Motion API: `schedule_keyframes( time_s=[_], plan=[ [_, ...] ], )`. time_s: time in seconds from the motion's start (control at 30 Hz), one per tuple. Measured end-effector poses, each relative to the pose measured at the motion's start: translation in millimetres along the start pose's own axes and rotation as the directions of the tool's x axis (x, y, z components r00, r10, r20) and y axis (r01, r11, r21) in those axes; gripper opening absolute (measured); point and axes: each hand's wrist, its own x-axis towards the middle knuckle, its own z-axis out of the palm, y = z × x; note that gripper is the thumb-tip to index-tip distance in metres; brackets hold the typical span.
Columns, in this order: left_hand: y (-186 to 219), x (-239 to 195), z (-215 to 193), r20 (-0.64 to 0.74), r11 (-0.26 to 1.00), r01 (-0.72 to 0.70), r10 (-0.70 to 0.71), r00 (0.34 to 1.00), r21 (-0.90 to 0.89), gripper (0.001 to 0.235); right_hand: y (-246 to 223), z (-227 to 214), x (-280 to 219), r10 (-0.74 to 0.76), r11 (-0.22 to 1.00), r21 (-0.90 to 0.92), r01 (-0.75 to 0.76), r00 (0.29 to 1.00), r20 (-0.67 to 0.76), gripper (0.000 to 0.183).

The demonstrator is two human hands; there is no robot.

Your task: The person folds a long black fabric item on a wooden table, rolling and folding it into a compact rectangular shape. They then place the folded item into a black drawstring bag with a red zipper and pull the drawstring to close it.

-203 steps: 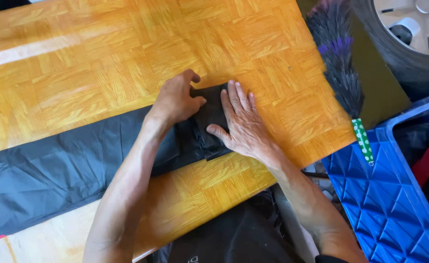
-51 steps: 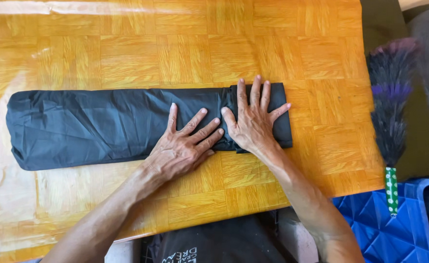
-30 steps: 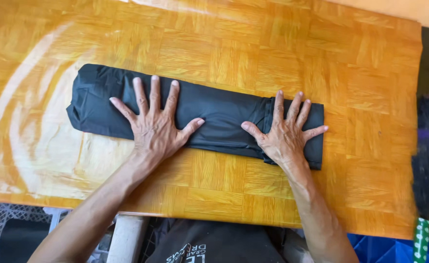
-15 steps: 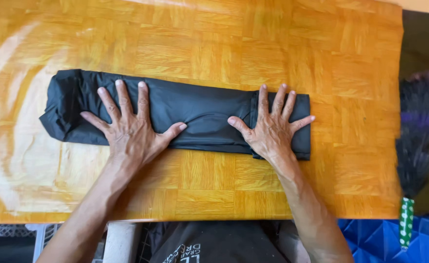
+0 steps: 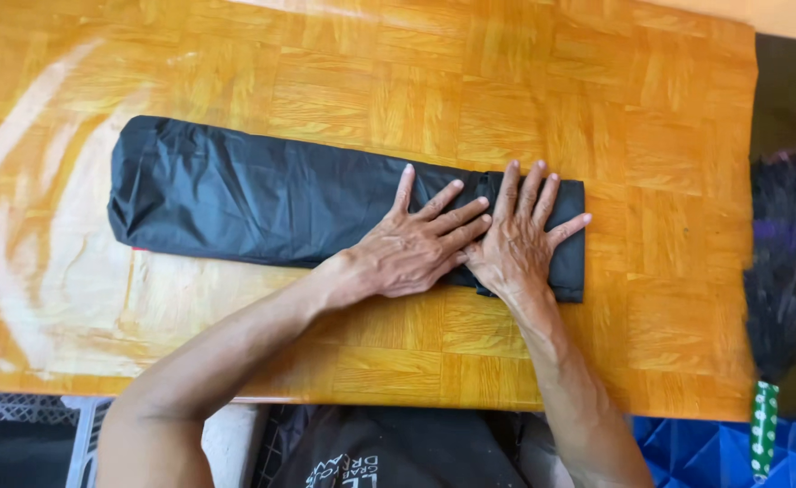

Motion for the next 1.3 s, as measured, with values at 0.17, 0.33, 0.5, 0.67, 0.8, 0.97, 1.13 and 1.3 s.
schedule_keyframes(
  time_s=[0.17, 0.33, 0.5, 0.67, 0.8, 0.97, 1.13, 1.3],
  plan=[
    [-3.4, -0.6, 11.2, -0.027, 1.000, 0.013, -0.012, 1.000, 0.006, 0.059, -0.3, -2.8, -3.5, -0.038, 0.999, 0.020, 0.038, 0.999, -0.020, 0.119],
    [-6.8, -5.2, 4.7, -0.113, 0.998, 0.044, -0.038, 0.993, 0.052, 0.058, -10.4, 4.7, -9.6, -0.125, 0.992, -0.013, 0.125, 0.988, -0.088, 0.100],
    [-14.3, -2.4, -5.1, -0.167, 0.980, -0.035, 0.002, 0.986, -0.195, 0.050, -4.1, 21.8, -9.1, -0.256, 0.966, -0.109, 0.236, 0.933, -0.252, 0.079],
    [-63.8, -38.3, -83.0, -0.424, 0.918, 0.173, -0.325, 0.845, -0.357, 0.050, -10.5, 22.7, -12.8, -0.304, 0.953, -0.133, 0.273, 0.860, -0.411, 0.087],
    [-144.0, -105.3, -151.1, -0.745, 0.841, 0.315, -0.537, 0.396, -0.439, 0.023, -7.7, 24.8, -15.7, -0.329, 0.944, -0.141, 0.298, 0.837, -0.437, 0.090],
    [-318.2, -253.4, -178.5, -0.821, 0.697, 0.491, -0.567, -0.066, -0.522, 0.029, -4.5, 30.8, -13.1, -0.324, 0.946, -0.135, 0.296, 0.832, -0.450, 0.091],
    [-364.2, -342.6, -199.9, -0.712, 0.432, 0.602, -0.601, -0.363, -0.672, 0.060, -4.1, 31.1, -13.6, -0.307, 0.950, -0.089, 0.298, 0.852, -0.423, 0.093],
    [-384.9, -368.5, -192.3, -0.645, 0.210, 0.632, -0.467, -0.605, -0.746, 0.077, -9.2, 22.5, -10.4, -0.233, 0.971, -0.027, 0.236, 0.923, -0.307, 0.093]
  ],
)
